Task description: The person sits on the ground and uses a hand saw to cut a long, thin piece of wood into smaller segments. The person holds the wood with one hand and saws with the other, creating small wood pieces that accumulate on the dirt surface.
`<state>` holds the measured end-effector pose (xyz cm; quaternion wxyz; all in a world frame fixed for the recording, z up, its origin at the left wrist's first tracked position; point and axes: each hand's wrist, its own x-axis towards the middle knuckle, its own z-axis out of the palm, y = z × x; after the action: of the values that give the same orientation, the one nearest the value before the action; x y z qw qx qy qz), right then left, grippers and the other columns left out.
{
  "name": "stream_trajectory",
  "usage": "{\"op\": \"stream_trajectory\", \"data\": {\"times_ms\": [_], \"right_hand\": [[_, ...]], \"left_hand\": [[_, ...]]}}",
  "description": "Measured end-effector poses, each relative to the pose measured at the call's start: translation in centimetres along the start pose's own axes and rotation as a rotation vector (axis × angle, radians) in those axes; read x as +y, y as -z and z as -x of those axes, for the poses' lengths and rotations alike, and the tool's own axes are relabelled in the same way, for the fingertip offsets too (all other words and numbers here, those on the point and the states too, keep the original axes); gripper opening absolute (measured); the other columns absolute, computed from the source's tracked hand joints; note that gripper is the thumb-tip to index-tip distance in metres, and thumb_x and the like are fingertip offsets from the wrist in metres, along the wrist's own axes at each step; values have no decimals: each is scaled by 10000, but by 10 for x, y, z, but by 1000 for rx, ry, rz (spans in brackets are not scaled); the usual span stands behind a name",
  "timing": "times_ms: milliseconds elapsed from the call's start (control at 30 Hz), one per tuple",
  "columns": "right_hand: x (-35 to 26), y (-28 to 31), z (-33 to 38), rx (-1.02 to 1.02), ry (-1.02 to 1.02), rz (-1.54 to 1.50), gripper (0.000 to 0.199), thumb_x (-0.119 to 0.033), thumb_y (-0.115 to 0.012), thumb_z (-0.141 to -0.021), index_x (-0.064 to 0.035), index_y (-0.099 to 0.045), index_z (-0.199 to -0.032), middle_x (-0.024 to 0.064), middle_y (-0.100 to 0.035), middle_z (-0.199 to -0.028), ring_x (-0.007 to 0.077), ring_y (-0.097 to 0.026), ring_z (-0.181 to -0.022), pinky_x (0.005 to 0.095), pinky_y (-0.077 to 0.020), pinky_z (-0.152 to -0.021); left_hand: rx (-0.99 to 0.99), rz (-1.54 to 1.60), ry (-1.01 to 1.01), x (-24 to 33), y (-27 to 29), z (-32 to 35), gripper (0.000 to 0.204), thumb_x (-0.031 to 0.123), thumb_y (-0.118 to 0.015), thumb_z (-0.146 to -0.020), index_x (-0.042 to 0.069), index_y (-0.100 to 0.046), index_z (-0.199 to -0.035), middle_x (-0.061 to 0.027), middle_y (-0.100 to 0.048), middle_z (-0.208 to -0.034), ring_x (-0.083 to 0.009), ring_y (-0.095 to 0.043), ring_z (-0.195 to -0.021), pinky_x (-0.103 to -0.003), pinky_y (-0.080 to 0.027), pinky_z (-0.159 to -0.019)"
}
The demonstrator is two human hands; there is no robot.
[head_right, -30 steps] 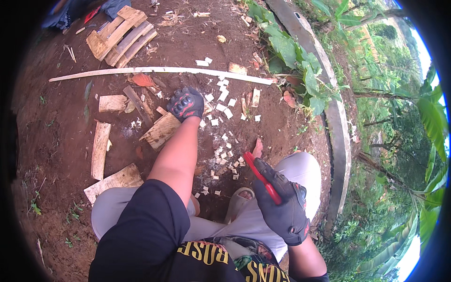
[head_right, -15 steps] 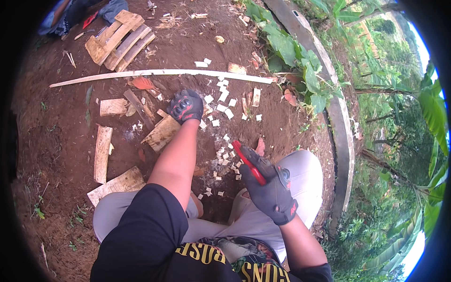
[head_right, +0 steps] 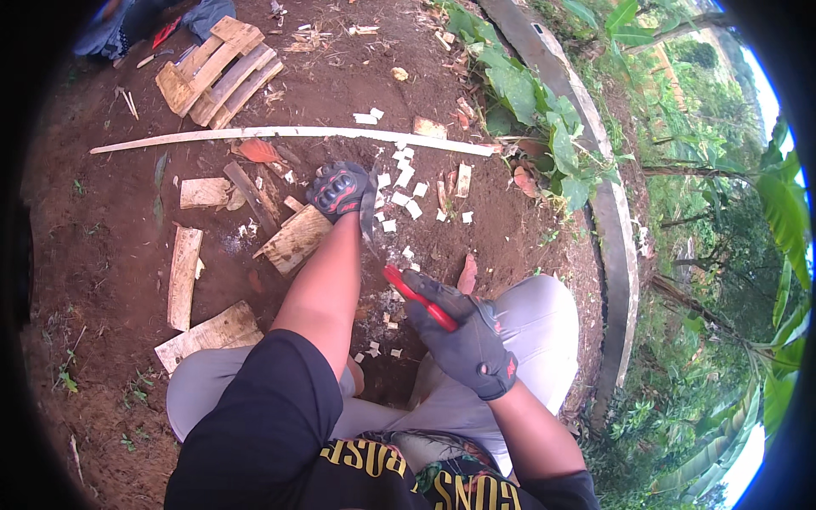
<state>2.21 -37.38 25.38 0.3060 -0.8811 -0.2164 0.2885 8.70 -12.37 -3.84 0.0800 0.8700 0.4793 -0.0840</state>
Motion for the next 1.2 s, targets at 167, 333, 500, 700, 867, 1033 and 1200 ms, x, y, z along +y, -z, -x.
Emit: {"op": "stream_trajectory", "data": {"times_ms": [167, 333, 500, 700, 867, 1033, 1200], "right_hand": [[31, -21, -4, 116, -141, -52, 415, -216, -718, -1043, -128, -706, -1449, 183, -801, -952, 390, -795, -837, 454, -622, -852], [37, 18, 28, 167, 13, -10, 483, -176, -741, -1017, -145, -678, -1495, 206, -808, -1156, 376, -809, -883, 443, -612, -794], [25, 60, 47, 156, 10, 86, 545, -164, -801, -951, -151, -696, -1485, 199, -808, -1180, 387, -808, -886, 448, -610, -803], [27, 98, -10, 229, 128, 125, 479, -200, -761, -1004, -108, -703, -1470, 239, -753, -1357, 413, -769, -1180, 463, -609, -984], [103, 41, -85, 184, 46, 382, 487, -283, -681, -1058, -315, -644, -1543, 220, -774, -958, 426, -768, -877, 529, -600, -795], [132, 3, -95, -103, 83, 371, 432, -401, -679, -1002, -241, -707, -1403, 215, -766, -1053, 409, -762, -1016, 535, -598, -909], [134, -3, -68, -565, 101, 308, 546, -544, -686, -942, -178, -775, -1339, 188, -786, -1259, 376, -746, -1192, 472, -574, -1047]], "left_hand": [[96, 61, -38, -1, 16, 6, 442, 441, -480, -1061, 161, -818, -1114, -139, -776, -1184, -358, -755, -1109, -582, -536, -951], [59, 70, -15, -3, 17, 16, 428, 450, -500, -1053, 161, -816, -1077, -126, -773, -1158, -350, -749, -1104, -573, -530, -965], [76, 77, -5, 0, 20, 17, 444, 451, -495, -1056, 156, -827, -1079, -124, -778, -1163, -357, -750, -1113, -576, -531, -969], [39, 67, 14, -9, 25, 17, 448, 438, -487, -1066, 151, -829, -1102, -141, -780, -1201, -357, -750, -1133, -564, -542, -979], [88, 66, -38, 9, 28, 22, 443, 434, -492, -1059, 142, -825, -1084, -149, -789, -1178, -368, -761, -1098, -572, -549, -955], [173, 35, -13, -8, 10, 18, 448, 441, -488, -1060, 146, -825, -1068, -151, -796, -1136, -374, -766, -1077, -579, -546, -948], [462, 85, -264, -5, 3, 30, 433, 460, -513, -1086, 148, -808, -1140, -120, -756, -1273, -346, -690, -1251, -580, -494, -1072]]}}
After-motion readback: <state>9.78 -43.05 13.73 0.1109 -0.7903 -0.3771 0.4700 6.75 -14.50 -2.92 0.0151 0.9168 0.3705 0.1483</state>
